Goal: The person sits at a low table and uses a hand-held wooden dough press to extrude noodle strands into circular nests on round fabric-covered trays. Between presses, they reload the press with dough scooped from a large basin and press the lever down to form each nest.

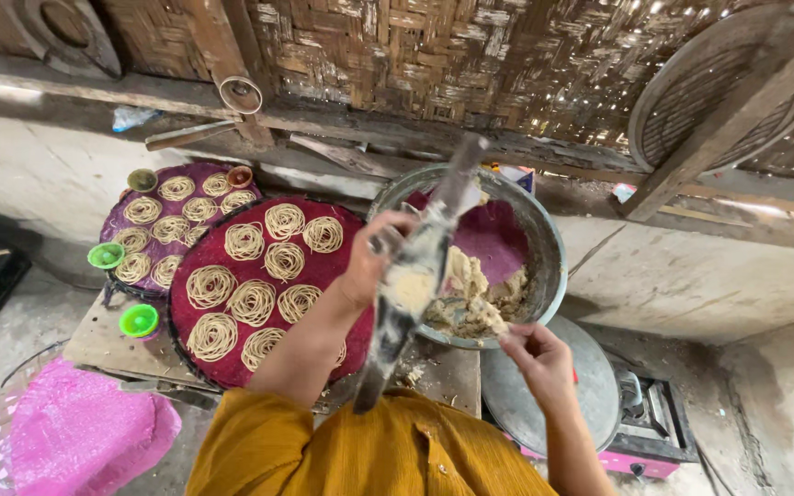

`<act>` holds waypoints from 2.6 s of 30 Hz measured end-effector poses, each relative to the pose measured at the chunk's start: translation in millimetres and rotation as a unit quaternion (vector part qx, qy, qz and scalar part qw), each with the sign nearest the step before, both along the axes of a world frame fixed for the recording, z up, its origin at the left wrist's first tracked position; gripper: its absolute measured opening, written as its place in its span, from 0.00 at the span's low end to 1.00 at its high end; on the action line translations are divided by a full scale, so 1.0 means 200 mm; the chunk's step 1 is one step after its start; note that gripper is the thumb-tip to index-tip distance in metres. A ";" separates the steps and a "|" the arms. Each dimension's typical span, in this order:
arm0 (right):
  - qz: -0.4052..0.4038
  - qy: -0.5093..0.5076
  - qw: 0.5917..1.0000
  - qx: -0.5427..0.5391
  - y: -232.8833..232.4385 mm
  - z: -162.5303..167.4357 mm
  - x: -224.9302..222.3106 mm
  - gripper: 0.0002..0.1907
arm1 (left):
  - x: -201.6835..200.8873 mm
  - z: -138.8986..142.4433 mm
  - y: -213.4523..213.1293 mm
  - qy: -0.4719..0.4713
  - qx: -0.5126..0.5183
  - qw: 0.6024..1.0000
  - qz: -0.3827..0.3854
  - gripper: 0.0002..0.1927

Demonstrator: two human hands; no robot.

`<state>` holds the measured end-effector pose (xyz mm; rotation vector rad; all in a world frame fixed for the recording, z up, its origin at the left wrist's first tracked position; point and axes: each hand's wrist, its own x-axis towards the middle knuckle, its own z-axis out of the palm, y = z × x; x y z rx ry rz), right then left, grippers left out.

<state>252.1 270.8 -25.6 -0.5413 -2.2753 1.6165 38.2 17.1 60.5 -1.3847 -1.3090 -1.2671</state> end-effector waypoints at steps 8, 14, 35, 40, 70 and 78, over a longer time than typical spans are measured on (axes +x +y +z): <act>0.014 -0.247 0.874 0.419 0.08 0.14 -0.11 0.21 | -0.27 -0.03 -0.64 -0.380 0.134 0.830 -0.387 0.18; 0.300 0.058 0.947 -0.104 -0.26 0.29 -0.34 0.42 | -0.14 0.09 -0.79 -0.336 0.185 0.747 -0.543 0.16; 0.410 0.190 0.892 -0.005 -0.92 0.76 -0.39 0.58 | 0.16 -0.03 -1.04 -0.166 -0.221 0.918 0.285 0.17; 0.316 0.283 0.796 0.432 -0.99 0.78 -0.38 0.63 | 0.13 -0.07 -0.99 -0.156 -0.219 0.925 0.270 0.09; 0.523 -0.208 0.778 -0.279 -0.45 0.55 -0.86 0.62 | -0.69 0.11 -0.74 -0.437 0.143 0.686 -0.564 0.40; 0.428 -0.301 0.831 -0.186 -0.38 0.30 -1.09 0.53 | -0.80 -0.10 -0.83 -0.541 0.293 0.571 -0.544 0.33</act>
